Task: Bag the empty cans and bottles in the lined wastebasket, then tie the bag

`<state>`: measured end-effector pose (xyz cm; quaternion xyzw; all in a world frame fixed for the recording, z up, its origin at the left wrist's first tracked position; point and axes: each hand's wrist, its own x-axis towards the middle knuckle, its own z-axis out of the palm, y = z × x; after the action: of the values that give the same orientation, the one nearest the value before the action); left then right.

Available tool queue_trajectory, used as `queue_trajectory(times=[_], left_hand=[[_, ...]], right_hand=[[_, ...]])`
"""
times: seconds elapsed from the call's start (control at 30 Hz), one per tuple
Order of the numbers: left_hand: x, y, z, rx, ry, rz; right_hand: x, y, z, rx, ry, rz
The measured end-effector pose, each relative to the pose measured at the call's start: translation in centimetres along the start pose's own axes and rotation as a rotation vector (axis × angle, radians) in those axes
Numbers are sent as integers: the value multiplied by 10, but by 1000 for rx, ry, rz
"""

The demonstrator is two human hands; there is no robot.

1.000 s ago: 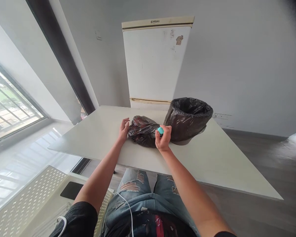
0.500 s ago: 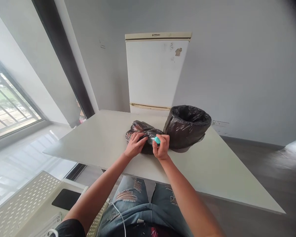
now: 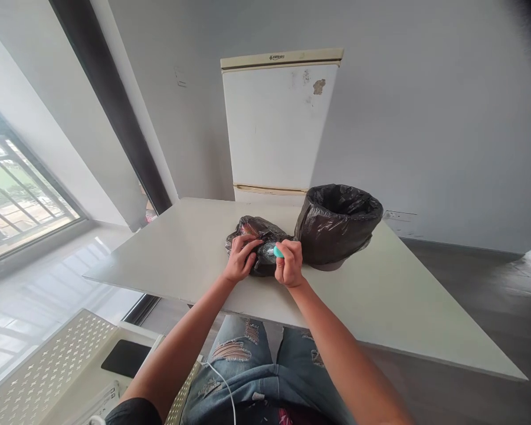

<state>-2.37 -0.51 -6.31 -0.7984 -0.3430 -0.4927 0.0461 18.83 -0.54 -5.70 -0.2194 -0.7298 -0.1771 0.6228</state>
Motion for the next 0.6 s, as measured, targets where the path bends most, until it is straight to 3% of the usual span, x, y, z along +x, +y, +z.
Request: queue_trajectory(times=[0.23, 0.43, 0.6], left_hand=[[4, 7, 3, -97, -53, 85], [3, 4, 10, -80, -66, 35], [4, 3, 5, -155, 73, -67]], right_hand=[[-5, -1, 4, 67, -135, -24], [-3, -3, 4, 114, -201, -6], [7, -3, 3, 143, -282, 273]])
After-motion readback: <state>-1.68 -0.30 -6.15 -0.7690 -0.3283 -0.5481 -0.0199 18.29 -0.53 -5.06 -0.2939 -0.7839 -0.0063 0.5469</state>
